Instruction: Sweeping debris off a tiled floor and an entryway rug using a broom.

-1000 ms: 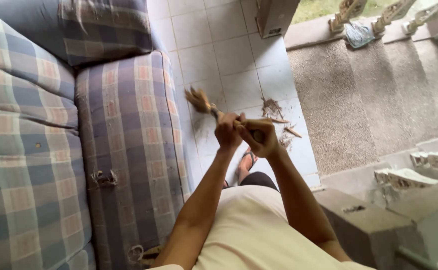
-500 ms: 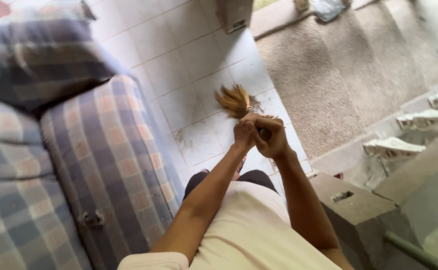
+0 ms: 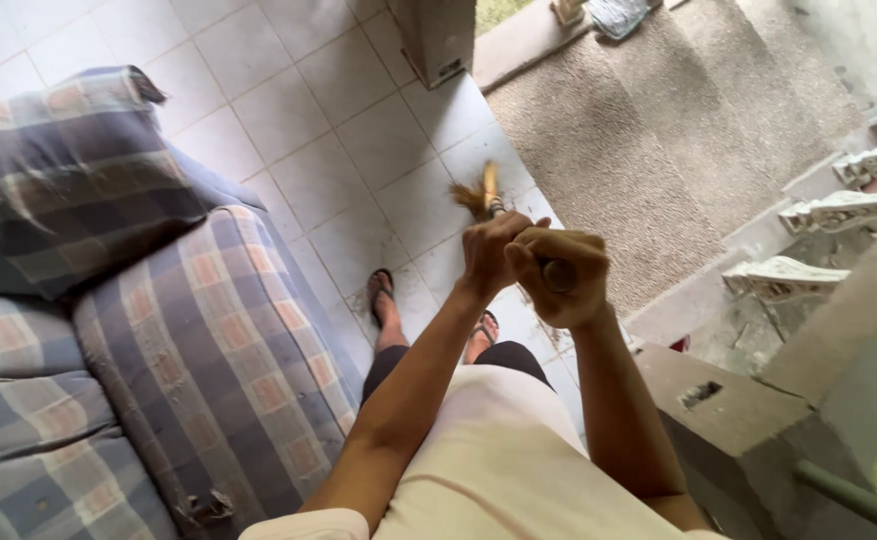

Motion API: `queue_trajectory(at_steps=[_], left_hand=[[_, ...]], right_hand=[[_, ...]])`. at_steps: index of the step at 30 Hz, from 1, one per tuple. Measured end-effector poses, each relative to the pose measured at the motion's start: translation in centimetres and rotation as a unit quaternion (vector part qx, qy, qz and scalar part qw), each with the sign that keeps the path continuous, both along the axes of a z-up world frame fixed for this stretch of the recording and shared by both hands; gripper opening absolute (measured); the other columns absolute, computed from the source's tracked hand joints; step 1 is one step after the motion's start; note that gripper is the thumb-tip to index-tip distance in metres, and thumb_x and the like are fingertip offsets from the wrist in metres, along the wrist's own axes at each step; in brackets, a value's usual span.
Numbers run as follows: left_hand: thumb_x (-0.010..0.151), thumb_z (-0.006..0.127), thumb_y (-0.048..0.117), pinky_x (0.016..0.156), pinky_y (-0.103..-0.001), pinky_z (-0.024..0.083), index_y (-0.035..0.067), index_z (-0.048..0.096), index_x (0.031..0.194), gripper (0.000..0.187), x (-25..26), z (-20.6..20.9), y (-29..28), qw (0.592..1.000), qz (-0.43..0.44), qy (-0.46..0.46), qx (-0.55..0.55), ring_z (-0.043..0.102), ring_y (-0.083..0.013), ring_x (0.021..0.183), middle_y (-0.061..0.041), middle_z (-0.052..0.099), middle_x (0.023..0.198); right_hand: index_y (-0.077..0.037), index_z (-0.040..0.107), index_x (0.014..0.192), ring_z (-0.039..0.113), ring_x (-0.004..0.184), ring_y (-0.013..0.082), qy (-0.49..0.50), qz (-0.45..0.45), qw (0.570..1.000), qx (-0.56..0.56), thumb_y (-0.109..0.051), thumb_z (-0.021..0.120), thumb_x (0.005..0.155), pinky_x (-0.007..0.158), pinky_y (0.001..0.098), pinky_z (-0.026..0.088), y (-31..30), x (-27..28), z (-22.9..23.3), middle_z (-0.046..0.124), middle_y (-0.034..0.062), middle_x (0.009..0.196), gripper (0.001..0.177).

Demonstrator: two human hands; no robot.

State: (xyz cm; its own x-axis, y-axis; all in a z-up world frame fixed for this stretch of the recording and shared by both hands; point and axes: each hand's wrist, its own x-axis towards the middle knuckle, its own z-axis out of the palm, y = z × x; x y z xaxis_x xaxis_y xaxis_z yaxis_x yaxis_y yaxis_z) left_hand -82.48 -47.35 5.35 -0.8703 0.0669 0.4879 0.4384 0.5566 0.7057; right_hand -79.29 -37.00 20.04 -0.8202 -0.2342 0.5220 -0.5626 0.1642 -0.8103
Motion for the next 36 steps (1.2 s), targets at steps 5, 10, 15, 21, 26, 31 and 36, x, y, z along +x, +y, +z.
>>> queue_trajectory(at_steps=[5, 10, 15, 21, 26, 31, 36], left_hand=[[0.092, 0.077, 0.032, 0.048, -0.04, 0.045, 0.012, 0.063, 0.066, 0.036, -4.4, 1.5, -8.8, 0.996, 0.053, 0.075, 0.018, 0.059, -0.0249, 0.047, -0.005, 0.064, 0.062], [0.091, 0.077, 0.035, 0.05, -0.042, 0.046, 0.012, 0.063, 0.065, 0.037, -7.8, 1.0, -18.3, 0.989, 0.137, 0.051, 0.01, 0.06, -0.0285, 0.049, -0.007, 0.062, 0.059], [0.094, 0.072, 0.036, 0.059, -0.044, 0.052, 0.011, 0.064, 0.074, 0.033, -10.4, -1.8, -24.8, 0.98, 0.196, -0.007, 0.015, 0.066, -0.0332, 0.062, -0.008, 0.067, 0.07], [0.095, 0.07, 0.036, 0.071, -0.048, 0.053, 0.01, 0.066, 0.077, 0.032, -12.9, -6.6, -24.5, 0.983, 0.165, -0.084, 0.01, 0.067, -0.0366, 0.078, -0.011, 0.071, 0.083], [0.094, 0.068, 0.038, 0.076, -0.049, 0.054, 0.009, 0.066, 0.081, 0.032, -14.4, -10.3, -19.8, 0.988, 0.066, -0.139, -0.016, 0.067, -0.0374, 0.085, -0.011, 0.071, 0.09], [0.093, 0.063, 0.034, 0.077, -0.048, 0.055, 0.01, 0.069, 0.085, 0.025, -16.4, -11.8, -13.7, 0.97, -0.055, -0.222, -0.085, 0.069, -0.0349, 0.09, -0.01, 0.072, 0.095], [0.089, 0.066, 0.03, 0.08, -0.048, 0.055, 0.01, 0.069, 0.086, 0.021, -17.9, -13.4, -6.6, 0.961, -0.153, -0.208, -0.098, 0.068, -0.035, 0.095, -0.013, 0.07, 0.096]], right_hand=[[0.005, 0.067, 0.084, 0.059, 0.06, 0.0117, 0.016, 0.014, 0.999, -0.047, -0.007, 0.069, 0.1, 0.057, 0.0281, 0.046, -7.5, -3.8, 2.0, 0.064, 0.0091, 0.071, 0.02], [0.007, 0.07, 0.085, 0.048, 0.052, 0.0082, -0.045, 0.014, 0.997, -0.062, -0.007, 0.067, 0.099, 0.05, 0.0259, 0.035, -16.0, -7.6, 0.0, 0.056, 0.0046, 0.059, 0.02], [0.001, 0.053, 0.073, 0.048, 0.058, 0.0074, -0.1, 0.064, 0.98, -0.158, -0.008, 0.058, 0.107, 0.054, 0.0249, 0.037, -22.6, -10.8, -3.1, 0.058, 0.0045, 0.066, 0.036], [-0.002, 0.048, 0.071, 0.044, 0.058, 0.0066, -0.149, 0.027, 0.971, -0.185, -0.012, 0.058, 0.109, 0.054, 0.0253, 0.033, -22.9, -13.2, -8.9, 0.052, 0.0011, 0.064, 0.041], [-0.002, 0.057, 0.074, 0.039, 0.057, 0.0044, -0.171, -0.077, 0.975, -0.118, -0.014, 0.062, 0.107, 0.051, 0.0249, 0.029, -18.9, -13.8, -12.1, 0.05, -0.0017, 0.062, 0.035], [-0.002, 0.066, 0.079, 0.035, 0.054, 0.0035, -0.167, -0.179, 0.969, -0.041, -0.02, 0.067, 0.102, 0.048, 0.0252, 0.027, -13.9, -14.2, -13.1, 0.048, -0.0027, 0.059, 0.03], [0.0, 0.065, 0.077, 0.033, 0.054, 0.0051, -0.158, -0.276, 0.948, -0.015, -0.025, 0.07, 0.101, 0.048, 0.0266, 0.027, -8.2, -14.0, -13.2, 0.047, 0.0, 0.058, 0.035]])
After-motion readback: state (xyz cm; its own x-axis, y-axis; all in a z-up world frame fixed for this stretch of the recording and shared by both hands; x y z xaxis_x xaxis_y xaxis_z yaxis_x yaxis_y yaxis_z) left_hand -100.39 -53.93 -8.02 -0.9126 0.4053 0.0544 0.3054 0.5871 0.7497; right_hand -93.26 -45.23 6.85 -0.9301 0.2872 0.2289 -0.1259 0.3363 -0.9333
